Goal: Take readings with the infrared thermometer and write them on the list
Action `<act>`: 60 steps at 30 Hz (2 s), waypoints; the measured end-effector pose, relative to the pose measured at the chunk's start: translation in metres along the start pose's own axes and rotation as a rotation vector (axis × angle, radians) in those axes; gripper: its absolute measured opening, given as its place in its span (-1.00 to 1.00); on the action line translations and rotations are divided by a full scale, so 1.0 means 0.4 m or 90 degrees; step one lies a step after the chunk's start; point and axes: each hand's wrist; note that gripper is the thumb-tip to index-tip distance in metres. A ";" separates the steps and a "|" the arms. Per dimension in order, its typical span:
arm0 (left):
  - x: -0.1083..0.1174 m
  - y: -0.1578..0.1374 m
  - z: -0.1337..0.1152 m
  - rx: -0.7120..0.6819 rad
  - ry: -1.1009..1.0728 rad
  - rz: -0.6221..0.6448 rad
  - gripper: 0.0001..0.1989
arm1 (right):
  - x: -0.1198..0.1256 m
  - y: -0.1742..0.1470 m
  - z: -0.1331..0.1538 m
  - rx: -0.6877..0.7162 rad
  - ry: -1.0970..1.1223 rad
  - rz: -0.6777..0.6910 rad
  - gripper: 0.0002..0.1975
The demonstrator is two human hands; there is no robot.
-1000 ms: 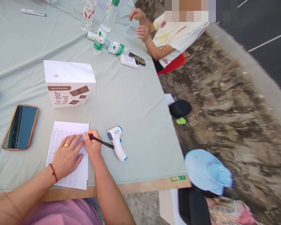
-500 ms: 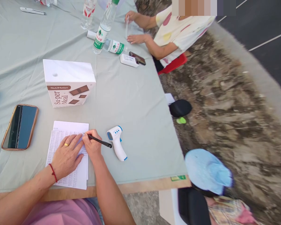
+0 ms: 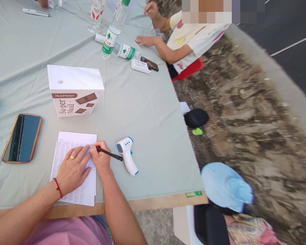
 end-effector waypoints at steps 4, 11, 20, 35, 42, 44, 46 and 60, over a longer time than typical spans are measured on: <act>0.000 0.001 0.000 -0.002 0.004 -0.004 -0.62 | 0.000 0.000 0.001 0.008 -0.005 -0.006 -0.90; 0.002 0.002 0.000 -0.002 0.002 -0.003 -0.62 | 0.001 0.000 0.006 0.024 -0.016 -0.005 -0.91; 0.003 0.002 0.000 -0.002 -0.003 0.002 -0.60 | 0.002 -0.003 0.001 0.029 -0.012 0.016 -0.90; 0.000 0.000 0.000 -0.004 -0.002 -0.011 -0.63 | 0.002 -0.002 0.002 0.021 -0.027 -0.007 -0.90; -0.004 0.000 0.001 -0.005 0.000 -0.010 -0.62 | 0.003 -0.003 0.003 0.023 -0.025 -0.001 -0.90; -0.004 0.000 0.001 -0.005 0.001 -0.010 -0.61 | 0.004 -0.003 0.002 0.021 -0.024 -0.001 -0.90; -0.003 0.000 0.001 -0.004 -0.002 -0.009 -0.61 | 0.003 -0.003 0.000 0.017 -0.026 -0.004 -0.90; 0.000 0.000 0.001 -0.001 -0.009 0.001 -0.62 | 0.004 -0.002 0.004 0.000 -0.020 0.006 -0.90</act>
Point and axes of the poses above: each hand's wrist, its own y-axis towards the middle knuckle, its own x-axis out of the back of the hand, z = x × y, and after that the axes turned 14 degrees about x, right-handed
